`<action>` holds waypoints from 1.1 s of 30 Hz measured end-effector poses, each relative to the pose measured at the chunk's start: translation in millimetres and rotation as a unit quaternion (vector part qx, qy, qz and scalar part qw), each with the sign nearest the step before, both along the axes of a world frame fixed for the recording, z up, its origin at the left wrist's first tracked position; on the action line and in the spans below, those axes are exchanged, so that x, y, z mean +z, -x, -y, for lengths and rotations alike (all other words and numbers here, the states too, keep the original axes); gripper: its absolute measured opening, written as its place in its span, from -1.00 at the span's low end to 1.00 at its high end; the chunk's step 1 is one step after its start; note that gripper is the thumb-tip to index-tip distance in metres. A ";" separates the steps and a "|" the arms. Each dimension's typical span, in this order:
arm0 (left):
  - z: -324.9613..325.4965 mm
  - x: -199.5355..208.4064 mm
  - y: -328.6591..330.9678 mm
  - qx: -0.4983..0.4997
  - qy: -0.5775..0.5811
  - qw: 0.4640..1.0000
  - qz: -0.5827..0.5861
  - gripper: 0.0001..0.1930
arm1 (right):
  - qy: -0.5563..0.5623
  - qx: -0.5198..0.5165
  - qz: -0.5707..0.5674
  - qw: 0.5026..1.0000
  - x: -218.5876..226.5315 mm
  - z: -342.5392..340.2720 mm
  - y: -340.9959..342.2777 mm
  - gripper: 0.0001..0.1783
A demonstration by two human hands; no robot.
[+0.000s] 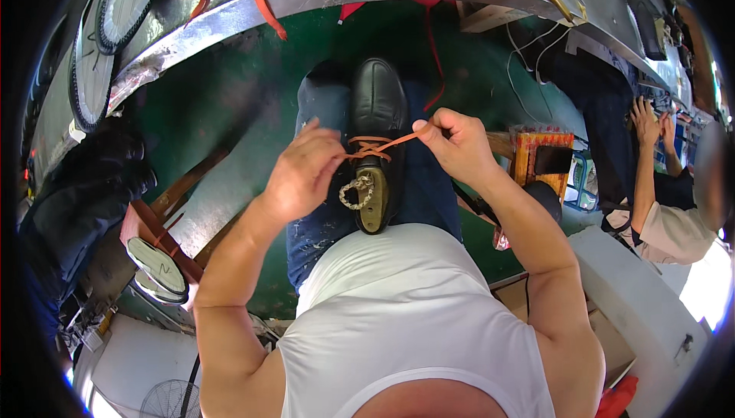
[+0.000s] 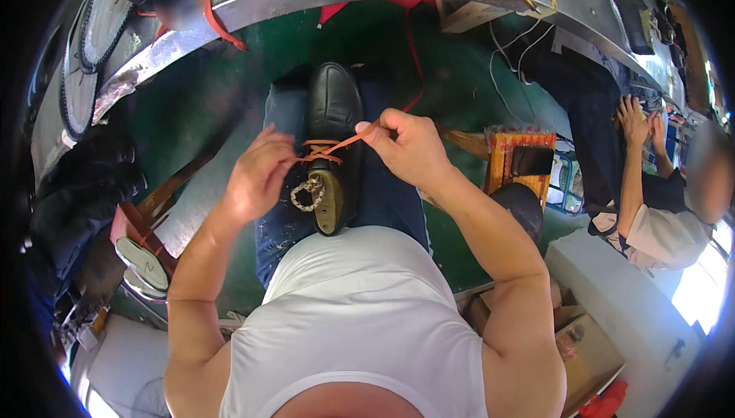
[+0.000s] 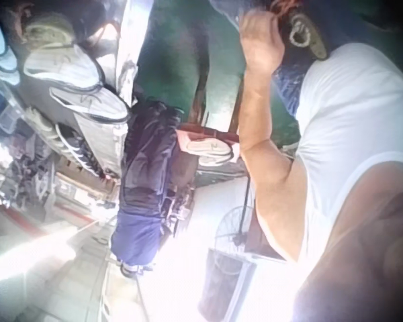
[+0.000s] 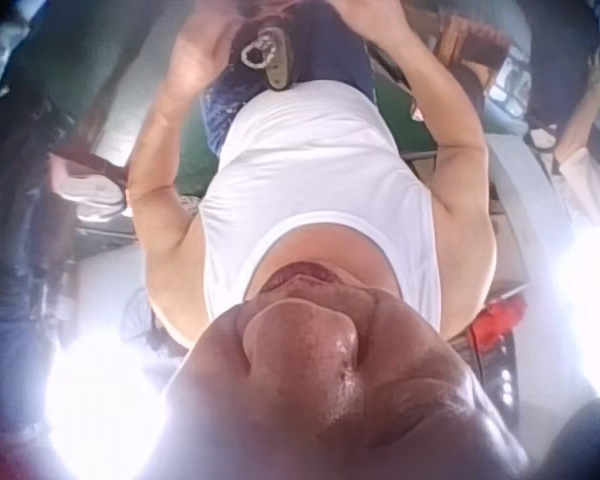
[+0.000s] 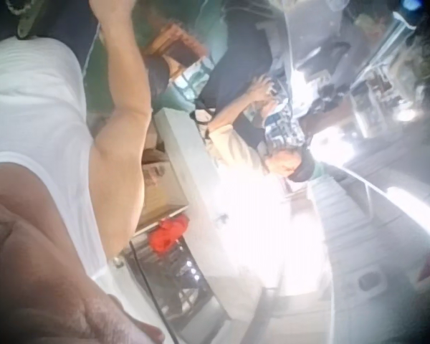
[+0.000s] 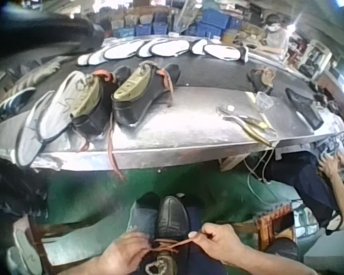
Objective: Manually assemble and lace shoes at a conveyor belt station.
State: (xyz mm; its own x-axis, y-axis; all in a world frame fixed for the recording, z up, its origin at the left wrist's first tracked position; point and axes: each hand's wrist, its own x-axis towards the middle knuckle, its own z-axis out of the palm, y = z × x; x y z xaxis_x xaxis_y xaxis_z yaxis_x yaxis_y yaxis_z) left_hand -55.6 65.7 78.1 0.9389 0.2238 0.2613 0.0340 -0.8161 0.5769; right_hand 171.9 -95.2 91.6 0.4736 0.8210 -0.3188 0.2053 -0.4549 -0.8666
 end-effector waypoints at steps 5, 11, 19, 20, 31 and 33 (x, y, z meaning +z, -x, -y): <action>-11.3 -11.8 24.2 0.186 0.522 0.805 -0.212 -0.84 | -0.084 0.185 0.275 0.940 -21.2 41.6 -37.1 -0.78; -39.1 -0.8 5.2 0.004 0.560 0.751 -0.349 -0.80 | -0.137 0.043 0.265 0.954 -23.0 5.2 -24.6 -0.86; -11.5 0.3 -15.6 0.029 0.809 0.581 -0.084 -0.81 | 0.024 0.131 -0.276 0.952 -2.3 -14.6 30.5 -0.75; -4.1 -1.0 -20.7 0.028 0.810 0.580 -0.083 -0.81 | 0.050 0.137 -0.284 0.947 -2.3 -15.6 32.6 -0.74; -14.2 37.2 -41.5 -0.015 0.195 0.979 -0.052 -0.87 | -0.047 0.213 -0.067 0.974 14.1 -18.9 20.3 -0.86; -24.0 40.9 -29.1 -0.027 0.033 0.995 -0.094 -0.87 | -0.038 0.259 0.296 0.919 18.7 -7.8 0.1 -0.88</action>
State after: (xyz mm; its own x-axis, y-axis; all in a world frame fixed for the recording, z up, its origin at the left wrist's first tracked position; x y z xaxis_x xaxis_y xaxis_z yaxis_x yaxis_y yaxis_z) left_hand -26.4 89.7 119.0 0.9808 0.1834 0.0669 0.1039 -0.7804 0.6166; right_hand 171.8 -87.4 110.3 0.0848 0.9944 -0.0636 0.8228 -0.1059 -0.5584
